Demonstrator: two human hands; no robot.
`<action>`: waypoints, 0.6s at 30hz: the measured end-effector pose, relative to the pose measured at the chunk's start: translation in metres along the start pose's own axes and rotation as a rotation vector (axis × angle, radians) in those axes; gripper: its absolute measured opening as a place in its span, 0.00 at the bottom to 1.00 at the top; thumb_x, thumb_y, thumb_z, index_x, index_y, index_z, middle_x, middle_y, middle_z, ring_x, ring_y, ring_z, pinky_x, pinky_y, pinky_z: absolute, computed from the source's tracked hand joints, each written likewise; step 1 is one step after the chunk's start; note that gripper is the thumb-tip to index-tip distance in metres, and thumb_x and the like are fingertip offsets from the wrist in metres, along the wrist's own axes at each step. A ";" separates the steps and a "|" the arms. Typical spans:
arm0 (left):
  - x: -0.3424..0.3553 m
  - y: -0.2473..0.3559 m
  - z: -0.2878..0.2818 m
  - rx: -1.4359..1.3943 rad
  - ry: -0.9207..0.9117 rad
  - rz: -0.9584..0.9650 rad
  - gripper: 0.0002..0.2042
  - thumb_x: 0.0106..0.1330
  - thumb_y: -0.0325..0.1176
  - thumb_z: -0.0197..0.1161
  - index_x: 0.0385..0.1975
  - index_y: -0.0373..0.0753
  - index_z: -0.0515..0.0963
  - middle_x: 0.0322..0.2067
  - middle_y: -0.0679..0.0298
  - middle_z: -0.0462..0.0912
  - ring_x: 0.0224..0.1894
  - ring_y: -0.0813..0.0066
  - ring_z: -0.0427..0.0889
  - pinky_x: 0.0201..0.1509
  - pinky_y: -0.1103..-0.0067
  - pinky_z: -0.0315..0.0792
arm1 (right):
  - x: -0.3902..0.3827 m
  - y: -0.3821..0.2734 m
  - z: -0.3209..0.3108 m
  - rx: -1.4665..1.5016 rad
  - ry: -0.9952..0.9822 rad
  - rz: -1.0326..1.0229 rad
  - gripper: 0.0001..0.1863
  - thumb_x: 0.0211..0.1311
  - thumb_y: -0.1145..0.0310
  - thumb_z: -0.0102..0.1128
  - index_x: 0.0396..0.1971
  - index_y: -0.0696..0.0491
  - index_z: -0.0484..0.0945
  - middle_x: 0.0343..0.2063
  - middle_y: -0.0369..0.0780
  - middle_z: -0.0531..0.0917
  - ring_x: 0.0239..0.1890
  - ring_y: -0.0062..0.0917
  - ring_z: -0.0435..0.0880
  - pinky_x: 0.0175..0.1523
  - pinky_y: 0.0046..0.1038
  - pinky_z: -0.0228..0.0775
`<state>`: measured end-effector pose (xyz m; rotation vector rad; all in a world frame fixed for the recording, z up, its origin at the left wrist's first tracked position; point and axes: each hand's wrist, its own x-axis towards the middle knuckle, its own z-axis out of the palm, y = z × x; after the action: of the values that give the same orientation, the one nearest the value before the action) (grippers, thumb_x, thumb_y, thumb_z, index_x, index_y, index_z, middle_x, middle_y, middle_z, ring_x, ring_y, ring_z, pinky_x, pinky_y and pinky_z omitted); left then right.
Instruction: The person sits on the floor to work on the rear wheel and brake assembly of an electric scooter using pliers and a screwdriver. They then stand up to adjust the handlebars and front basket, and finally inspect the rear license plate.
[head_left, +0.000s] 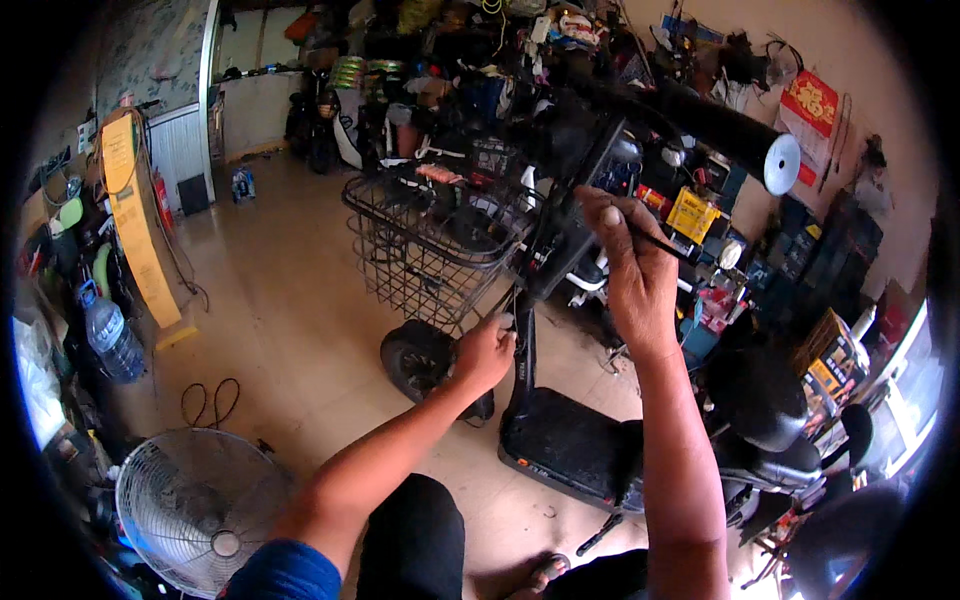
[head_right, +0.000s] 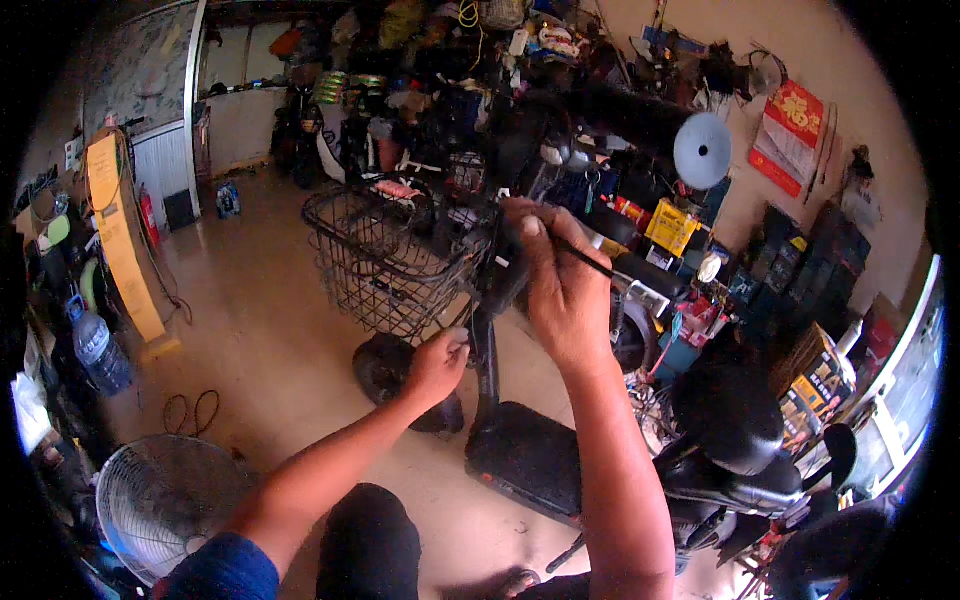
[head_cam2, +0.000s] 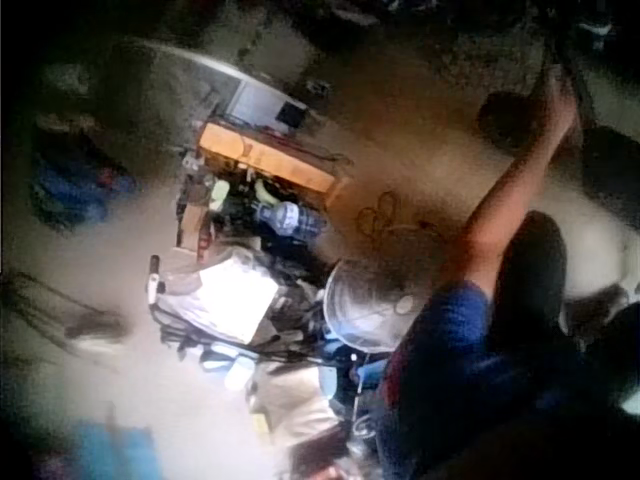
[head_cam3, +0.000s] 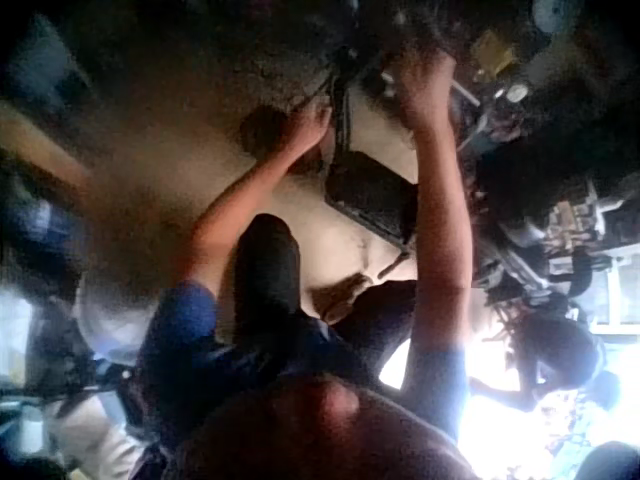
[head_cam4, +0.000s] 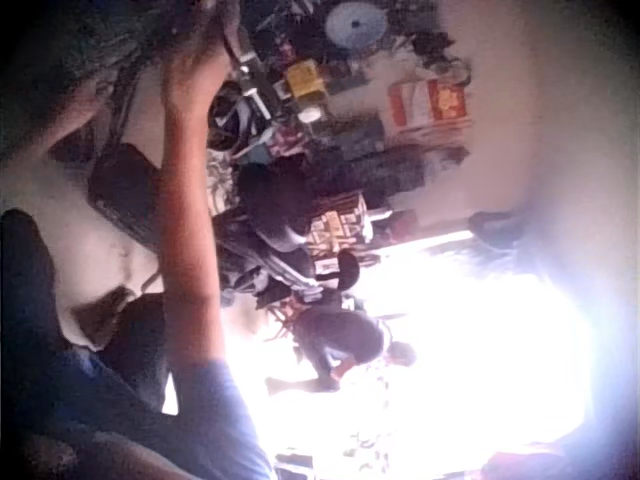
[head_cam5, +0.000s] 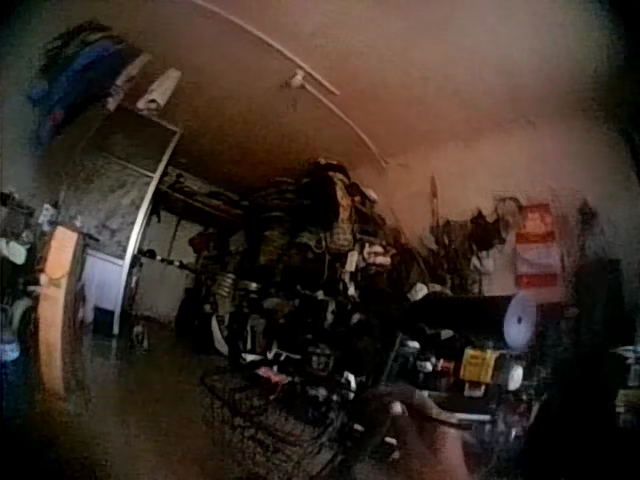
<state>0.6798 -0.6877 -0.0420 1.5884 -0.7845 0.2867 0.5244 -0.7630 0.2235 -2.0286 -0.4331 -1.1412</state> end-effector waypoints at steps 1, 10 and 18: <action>0.014 -0.012 0.014 0.055 0.073 -0.007 0.14 0.65 0.29 0.66 0.48 0.33 0.77 0.39 0.49 0.86 0.42 0.45 0.86 0.46 0.60 0.79 | 0.000 -0.004 0.000 -0.014 -0.009 0.026 0.16 0.83 0.63 0.49 0.51 0.60 0.81 0.52 0.43 0.85 0.55 0.22 0.80 0.65 0.27 0.69; 0.052 -0.017 0.046 0.334 0.236 -0.016 0.19 0.64 0.28 0.65 0.54 0.30 0.72 0.39 0.43 0.85 0.43 0.40 0.85 0.45 0.53 0.77 | 0.011 0.014 -0.004 -0.062 -0.011 -0.039 0.16 0.82 0.63 0.50 0.53 0.59 0.80 0.53 0.42 0.84 0.53 0.23 0.79 0.65 0.29 0.69; -0.021 -0.062 0.013 0.378 0.228 -0.164 0.18 0.67 0.24 0.58 0.57 0.34 0.73 0.35 0.43 0.84 0.41 0.41 0.86 0.43 0.56 0.80 | 0.029 0.033 0.030 -0.217 -0.101 0.093 0.16 0.81 0.63 0.52 0.54 0.59 0.81 0.44 0.41 0.87 0.48 0.23 0.83 0.60 0.28 0.73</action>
<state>0.7002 -0.6942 -0.1048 1.9210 -0.4353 0.5090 0.5774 -0.7647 0.2233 -2.2772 -0.2711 -1.0709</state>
